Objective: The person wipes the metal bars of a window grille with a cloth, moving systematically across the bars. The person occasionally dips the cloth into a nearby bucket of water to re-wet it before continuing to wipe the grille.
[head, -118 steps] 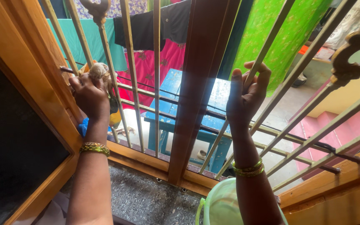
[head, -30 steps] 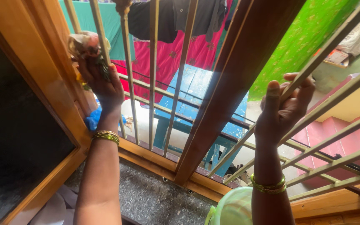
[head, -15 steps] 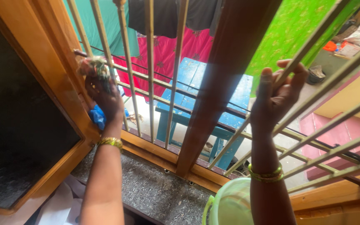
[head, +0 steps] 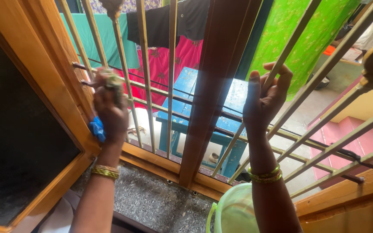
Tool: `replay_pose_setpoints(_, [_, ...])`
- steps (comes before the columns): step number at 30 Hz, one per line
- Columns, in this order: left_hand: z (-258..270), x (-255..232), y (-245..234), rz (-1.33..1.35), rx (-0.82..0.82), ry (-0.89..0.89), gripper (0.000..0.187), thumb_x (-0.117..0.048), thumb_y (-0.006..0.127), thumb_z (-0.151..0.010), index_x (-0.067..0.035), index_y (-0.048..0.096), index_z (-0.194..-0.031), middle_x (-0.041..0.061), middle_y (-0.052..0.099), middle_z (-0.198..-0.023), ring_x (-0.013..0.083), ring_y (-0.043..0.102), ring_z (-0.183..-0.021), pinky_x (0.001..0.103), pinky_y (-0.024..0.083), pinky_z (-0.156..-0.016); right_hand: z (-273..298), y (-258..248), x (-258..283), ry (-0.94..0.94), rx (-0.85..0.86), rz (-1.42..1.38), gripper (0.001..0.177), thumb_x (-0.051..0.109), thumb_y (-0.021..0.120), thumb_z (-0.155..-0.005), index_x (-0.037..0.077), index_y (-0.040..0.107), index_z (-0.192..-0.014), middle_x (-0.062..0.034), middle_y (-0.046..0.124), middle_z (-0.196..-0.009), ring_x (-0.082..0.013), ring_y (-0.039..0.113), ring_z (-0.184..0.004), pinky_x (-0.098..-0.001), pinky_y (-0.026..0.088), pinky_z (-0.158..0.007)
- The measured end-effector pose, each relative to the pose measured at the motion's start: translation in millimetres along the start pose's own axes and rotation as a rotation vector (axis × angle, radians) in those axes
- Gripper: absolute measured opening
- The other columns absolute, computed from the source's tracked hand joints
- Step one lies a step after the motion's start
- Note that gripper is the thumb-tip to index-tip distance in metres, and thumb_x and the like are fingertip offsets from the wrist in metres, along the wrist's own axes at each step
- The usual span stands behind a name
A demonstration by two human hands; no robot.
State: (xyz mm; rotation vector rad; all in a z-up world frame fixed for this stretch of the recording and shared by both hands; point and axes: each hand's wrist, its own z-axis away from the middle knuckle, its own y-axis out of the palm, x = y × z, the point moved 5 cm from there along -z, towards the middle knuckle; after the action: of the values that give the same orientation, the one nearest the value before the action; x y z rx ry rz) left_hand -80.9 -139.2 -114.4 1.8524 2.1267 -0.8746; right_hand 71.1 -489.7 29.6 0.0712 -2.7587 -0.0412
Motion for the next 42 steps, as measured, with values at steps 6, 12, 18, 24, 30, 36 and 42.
replay_pose_setpoints(6, [-33, -15, 0, -0.132, -0.102, 0.115, 0.055, -0.035, 0.062, -0.116, -0.004, 0.051, -0.161, 0.026, 0.028, -0.167, 0.0382, 0.024, -0.157, 0.063, 0.024, -0.127, 2, -2, 0, -0.001, 0.019, -0.022, 0.023, 0.007, 0.069, -0.113, 0.007, 0.051, -0.128, -0.0001, 0.052, -0.110, -0.0038, 0.044, -0.069, -0.0192, 0.033, -0.057])
replay_pose_setpoints(12, [-61, 14, 16, -0.403, 0.041, 0.125, 0.034, -0.040, 0.070, -0.108, -0.011, 0.071, -0.124, 0.023, 0.030, -0.158, 0.0471, 0.014, -0.156, 0.082, 0.013, -0.116, 3, 0, 0, 0.045, 0.026, -0.116, 0.022, 0.005, 0.067, -0.114, 0.006, 0.050, -0.128, 0.0020, 0.048, -0.095, -0.0023, 0.042, -0.064, -0.0185, 0.029, -0.054])
replay_pose_setpoints(18, [-56, 14, 22, -0.223, 0.040, 0.070, 0.037, -0.029, 0.071, -0.104, -0.005, 0.067, -0.131, 0.031, 0.028, -0.153, 0.0566, 0.033, -0.139, 0.065, 0.044, -0.109, 8, 0, -2, 0.041, -0.009, -0.092, 0.022, 0.003, 0.066, -0.116, 0.006, 0.051, -0.131, 0.0013, 0.052, -0.099, -0.0023, 0.043, -0.066, -0.0187, 0.029, -0.056])
replay_pose_setpoints(24, [-62, 8, 10, -0.239, 0.365, -0.112, 0.038, -0.021, 0.072, -0.094, -0.009, 0.065, -0.129, 0.026, 0.035, -0.147, 0.0489, 0.060, -0.117, 0.051, 0.053, -0.103, 8, 1, -4, -0.037, -0.068, 0.001, 0.024, -0.002, 0.066, -0.114, 0.006, 0.053, -0.133, -0.0005, 0.058, -0.116, -0.0043, 0.049, -0.073, -0.0202, 0.037, -0.060])
replay_pose_setpoints(30, [-68, -4, 0, -0.405, 0.463, -0.083, 0.047, -0.009, 0.070, -0.086, -0.020, 0.067, -0.131, 0.023, 0.036, -0.148, 0.0467, 0.059, -0.120, 0.047, 0.054, -0.099, 7, 3, 7, -0.156, -0.219, 0.315, 0.033, 0.003, 0.058, -0.106, 0.008, 0.056, -0.138, -0.0065, 0.058, -0.125, -0.0163, 0.061, -0.096, -0.0259, 0.056, -0.081])
replay_pose_setpoints(36, [-80, 6, 21, -0.409, 0.587, -0.349, 0.044, -0.036, 0.035, -0.112, -0.008, 0.056, -0.139, 0.021, 0.024, -0.162, 0.0429, 0.058, -0.123, 0.045, 0.055, -0.096, 36, 27, 49, -0.429, -0.194, 0.500, 0.058, 0.026, 0.071, -0.100, -0.008, 0.043, -0.139, -0.0170, 0.050, -0.134, -0.0321, 0.048, -0.126, -0.0461, 0.040, -0.113])
replay_pose_setpoints(42, [-93, -1, 29, -0.659, 0.687, -0.277, 0.062, -0.040, 0.032, -0.116, 0.011, 0.053, -0.144, 0.027, 0.042, -0.149, 0.0411, 0.069, -0.107, 0.045, 0.059, -0.090, 82, 118, 81, -0.443, 0.320, 0.214, 0.073, 0.010, 0.075, -0.097, 0.007, 0.032, -0.157, -0.0304, 0.029, -0.153, -0.0436, 0.045, -0.141, -0.0449, 0.048, -0.117])
